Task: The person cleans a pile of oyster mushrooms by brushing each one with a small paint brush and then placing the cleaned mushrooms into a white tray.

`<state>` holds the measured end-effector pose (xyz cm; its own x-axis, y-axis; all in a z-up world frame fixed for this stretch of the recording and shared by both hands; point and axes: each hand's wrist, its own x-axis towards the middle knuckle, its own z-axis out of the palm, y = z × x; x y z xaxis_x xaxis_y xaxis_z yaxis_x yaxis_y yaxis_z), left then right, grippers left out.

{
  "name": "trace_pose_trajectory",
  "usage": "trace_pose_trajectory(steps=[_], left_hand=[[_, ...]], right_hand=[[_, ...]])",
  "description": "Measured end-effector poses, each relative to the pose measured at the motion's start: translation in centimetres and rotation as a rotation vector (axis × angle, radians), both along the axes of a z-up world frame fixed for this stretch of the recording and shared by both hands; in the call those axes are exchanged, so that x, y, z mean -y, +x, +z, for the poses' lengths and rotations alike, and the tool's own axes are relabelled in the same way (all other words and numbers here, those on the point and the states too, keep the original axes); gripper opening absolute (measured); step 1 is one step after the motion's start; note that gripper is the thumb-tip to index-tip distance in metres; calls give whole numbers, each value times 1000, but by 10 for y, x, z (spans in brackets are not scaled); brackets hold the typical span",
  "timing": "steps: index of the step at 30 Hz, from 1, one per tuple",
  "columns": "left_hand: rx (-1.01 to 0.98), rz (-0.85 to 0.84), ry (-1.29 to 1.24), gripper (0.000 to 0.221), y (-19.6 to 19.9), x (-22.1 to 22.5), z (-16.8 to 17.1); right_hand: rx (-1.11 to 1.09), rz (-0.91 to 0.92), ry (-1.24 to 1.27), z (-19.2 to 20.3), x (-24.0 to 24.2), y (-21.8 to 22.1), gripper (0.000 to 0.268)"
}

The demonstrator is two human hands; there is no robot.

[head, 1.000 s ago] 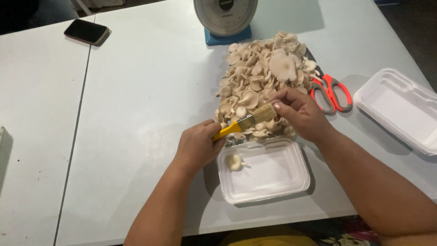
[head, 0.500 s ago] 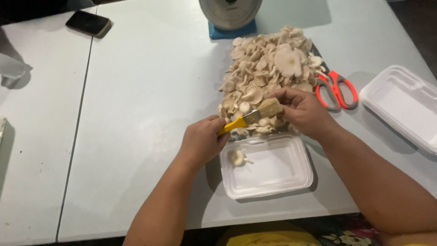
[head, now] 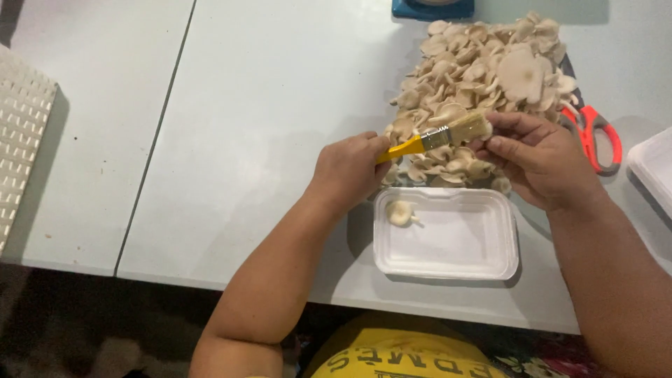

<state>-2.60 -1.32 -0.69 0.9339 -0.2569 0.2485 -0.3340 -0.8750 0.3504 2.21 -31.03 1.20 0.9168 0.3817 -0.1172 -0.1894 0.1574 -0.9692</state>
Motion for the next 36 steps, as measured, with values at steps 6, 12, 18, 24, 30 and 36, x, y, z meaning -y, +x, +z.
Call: trace_pose_trajectory(steps=[6, 12, 18, 24, 30, 36], left_hand=[[35, 89, -23, 7, -1, -4, 7], [29, 12, -17, 7, -16, 28, 21], [-4, 53, -45, 6, -10, 23, 7], [35, 64, -104, 7, -16, 27, 4], [-37, 39, -98, 9, -15, 28, 10], [-169, 155, -85, 9, -6, 2, 6]], right_hand=[[54, -177, -20, -18, 14, 14, 26], [27, -135, -45, -9, 3, 5, 21], [40, -146, 42, -8, 12, 10, 22], [-6, -184, 15, -12, 14, 11, 27], [83, -80, 14, -18, 14, 8, 27], [10, -219, 114, -6, 16, 12, 22]])
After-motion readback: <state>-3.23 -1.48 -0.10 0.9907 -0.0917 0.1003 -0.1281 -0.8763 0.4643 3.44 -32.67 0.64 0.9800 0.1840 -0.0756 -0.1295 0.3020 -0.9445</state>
